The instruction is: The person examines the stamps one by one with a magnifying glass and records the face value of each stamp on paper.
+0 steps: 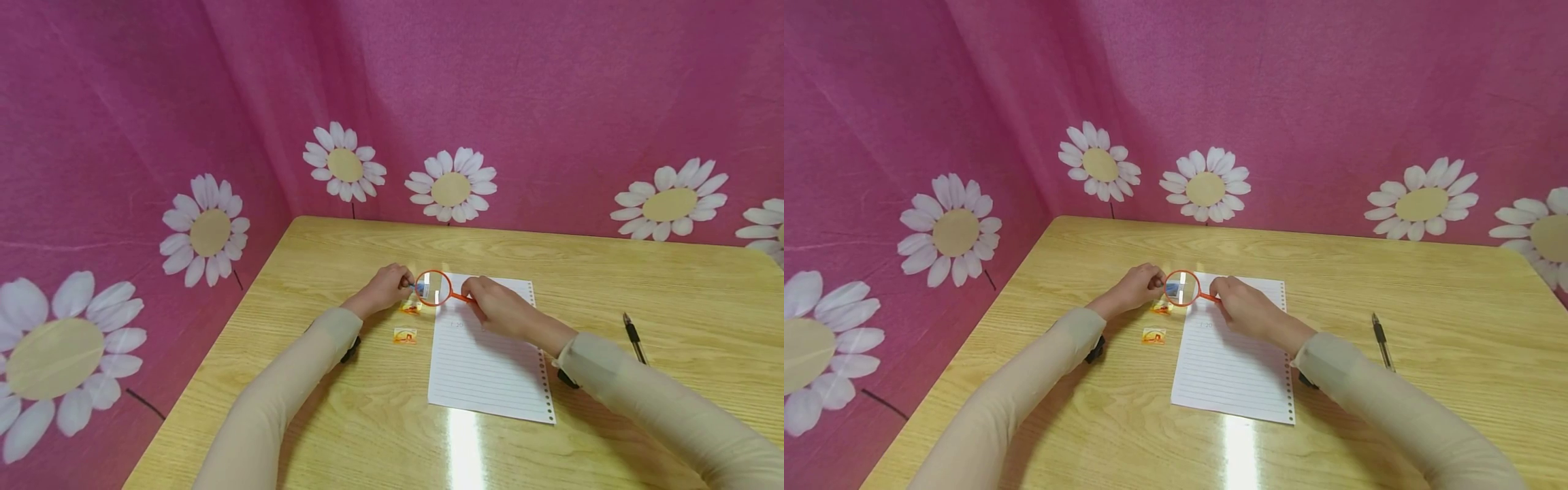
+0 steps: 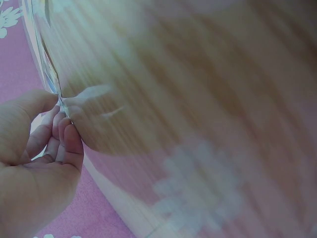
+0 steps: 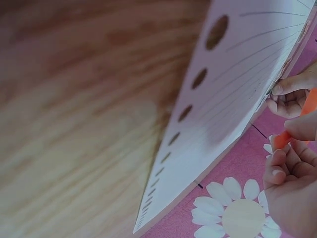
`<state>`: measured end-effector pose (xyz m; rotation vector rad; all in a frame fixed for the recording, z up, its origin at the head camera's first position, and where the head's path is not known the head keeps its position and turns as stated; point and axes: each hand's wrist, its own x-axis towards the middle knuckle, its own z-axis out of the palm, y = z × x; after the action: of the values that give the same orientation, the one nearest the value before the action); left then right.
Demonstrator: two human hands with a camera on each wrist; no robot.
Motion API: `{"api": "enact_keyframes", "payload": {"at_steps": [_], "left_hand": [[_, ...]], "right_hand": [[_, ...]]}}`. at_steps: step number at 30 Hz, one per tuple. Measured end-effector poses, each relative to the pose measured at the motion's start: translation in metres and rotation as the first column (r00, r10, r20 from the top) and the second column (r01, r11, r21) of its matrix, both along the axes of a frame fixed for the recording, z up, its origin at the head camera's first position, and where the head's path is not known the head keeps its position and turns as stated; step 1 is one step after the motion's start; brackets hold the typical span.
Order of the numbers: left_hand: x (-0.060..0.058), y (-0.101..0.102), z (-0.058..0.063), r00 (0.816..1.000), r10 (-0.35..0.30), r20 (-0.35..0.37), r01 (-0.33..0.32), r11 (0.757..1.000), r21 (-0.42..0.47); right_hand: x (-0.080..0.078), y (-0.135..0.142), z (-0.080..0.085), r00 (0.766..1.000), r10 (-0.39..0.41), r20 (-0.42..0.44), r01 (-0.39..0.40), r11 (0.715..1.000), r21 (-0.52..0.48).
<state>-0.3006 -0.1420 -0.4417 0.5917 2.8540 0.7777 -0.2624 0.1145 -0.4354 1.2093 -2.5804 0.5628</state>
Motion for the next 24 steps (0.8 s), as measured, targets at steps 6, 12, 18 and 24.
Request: {"api": "enact_keyframes", "payload": {"at_steps": [6, 12, 18, 24], "left_hand": [[0.0003, 0.0005, 0.0005, 1.0, 0.004, 0.01, -0.004, 1.0, 0.005], [0.0013, 0.0011, 0.0021, 1.0, 0.007, 0.014, -0.008, 1.0, 0.005], [0.0025, 0.0014, 0.0029, 1.0, 0.004, 0.013, -0.004, 1.0, 0.003], [0.0022, 0.001, 0.0024, 1.0, 0.012, 0.027, -0.012, 1.0, 0.005]], "right_hand": [[-0.0003, 0.0002, -0.002, 1.0, 0.007, -0.023, -0.008, 1.0, -0.013], [-0.0004, 0.0006, -0.0021, 1.0, -0.002, -0.015, 0.002, 1.0, -0.009], [-0.0001, -0.0001, -0.0018, 1.0, -0.002, -0.01, 0.002, 1.0, -0.006], [0.0002, 0.0004, -0.0009, 1.0, 0.001, -0.002, -0.001, 1.0, -0.006]]}}
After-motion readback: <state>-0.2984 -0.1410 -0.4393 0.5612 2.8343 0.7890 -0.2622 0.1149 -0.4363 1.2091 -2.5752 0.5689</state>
